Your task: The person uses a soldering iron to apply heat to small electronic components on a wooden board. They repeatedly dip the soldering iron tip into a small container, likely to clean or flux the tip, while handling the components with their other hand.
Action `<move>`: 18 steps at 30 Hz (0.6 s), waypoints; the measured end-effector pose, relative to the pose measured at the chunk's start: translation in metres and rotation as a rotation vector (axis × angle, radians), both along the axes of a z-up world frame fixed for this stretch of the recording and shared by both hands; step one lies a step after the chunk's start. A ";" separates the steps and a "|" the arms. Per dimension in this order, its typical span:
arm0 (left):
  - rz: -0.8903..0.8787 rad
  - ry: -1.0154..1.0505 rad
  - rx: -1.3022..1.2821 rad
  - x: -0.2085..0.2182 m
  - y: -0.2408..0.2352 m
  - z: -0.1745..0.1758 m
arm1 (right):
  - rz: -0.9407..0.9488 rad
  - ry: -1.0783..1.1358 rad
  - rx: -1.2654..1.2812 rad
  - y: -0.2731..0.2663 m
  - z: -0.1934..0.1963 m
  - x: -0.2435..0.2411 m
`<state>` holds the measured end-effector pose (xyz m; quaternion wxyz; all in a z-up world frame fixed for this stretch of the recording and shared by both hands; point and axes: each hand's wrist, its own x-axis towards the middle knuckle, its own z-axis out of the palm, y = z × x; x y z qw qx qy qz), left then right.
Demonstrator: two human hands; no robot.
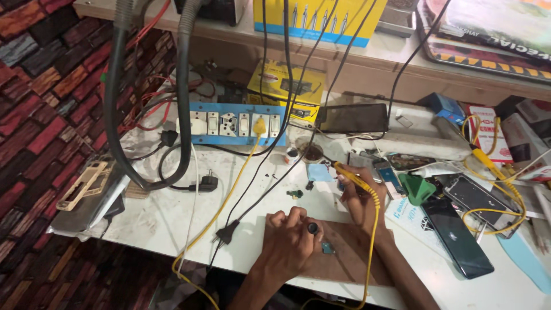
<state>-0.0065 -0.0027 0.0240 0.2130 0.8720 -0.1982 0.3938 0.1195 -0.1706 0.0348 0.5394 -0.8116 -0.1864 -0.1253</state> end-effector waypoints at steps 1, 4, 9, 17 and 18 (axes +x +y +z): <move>-0.002 -0.007 -0.001 0.001 0.000 0.000 | 0.019 0.003 -0.002 -0.001 0.000 0.000; -0.009 0.002 -0.003 0.001 0.001 0.001 | 0.035 -0.007 -0.006 -0.001 0.001 0.001; -0.024 -0.029 -0.033 -0.003 0.001 0.003 | -0.007 0.000 0.003 0.000 -0.002 -0.001; -0.126 0.039 -0.113 -0.002 0.002 0.001 | -0.014 0.135 0.024 -0.003 -0.011 0.007; -0.118 0.029 -0.112 -0.002 0.002 0.002 | 0.021 0.103 0.076 -0.004 -0.011 0.009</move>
